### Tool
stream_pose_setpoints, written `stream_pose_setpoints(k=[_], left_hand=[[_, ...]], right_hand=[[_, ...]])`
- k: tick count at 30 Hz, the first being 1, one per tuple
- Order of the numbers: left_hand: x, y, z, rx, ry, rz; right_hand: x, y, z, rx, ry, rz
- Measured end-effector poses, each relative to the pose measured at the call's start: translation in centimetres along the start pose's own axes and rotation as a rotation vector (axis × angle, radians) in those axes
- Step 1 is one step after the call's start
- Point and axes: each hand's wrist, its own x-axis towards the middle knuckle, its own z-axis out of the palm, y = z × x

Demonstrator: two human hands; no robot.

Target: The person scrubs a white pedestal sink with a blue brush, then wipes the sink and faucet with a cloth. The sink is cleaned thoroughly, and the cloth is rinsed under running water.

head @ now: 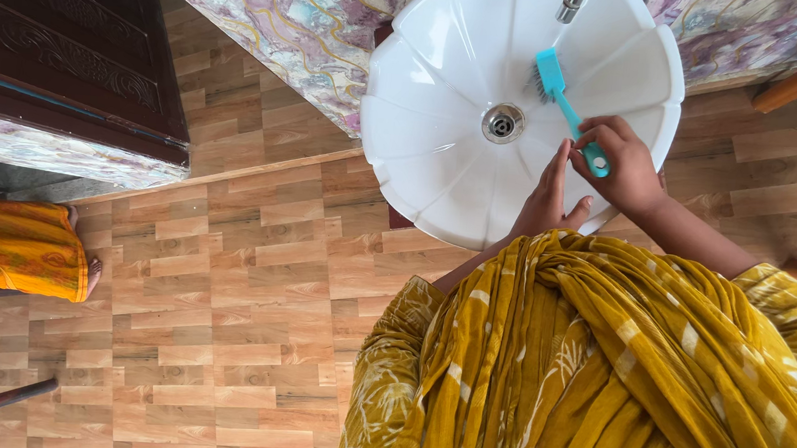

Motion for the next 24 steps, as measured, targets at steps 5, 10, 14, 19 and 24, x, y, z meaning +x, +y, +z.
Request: stream_pose_setpoints(k=[5, 10, 14, 19, 24], left_hand=[[0.0, 0.6, -0.4, 0.078, 0.093, 0.151], [0.2, 1.0, -0.2, 0.289, 0.006, 0.233], [0.4, 0.3, 0.2, 0.481, -0.049, 0.287], [1.3, -0.5, 0.1, 0.500, -0.085, 0.275], [1.8, -0.6, -0.1, 0.545, 0.008, 0.279]], right_hand=[[0.8, -0.9, -0.9, -0.082, -0.132, -0.048], [1.3, 1.1, -1.6, -0.358, -0.021, -0.023], [1.4, 3.4, -0.9, -0.179, -0.193, -0.046], [2.1, 4.5, -0.3, -0.310, -0.061, -0.088], [3.0, 3.8, 0.1, 0.045, -0.271, -0.055]])
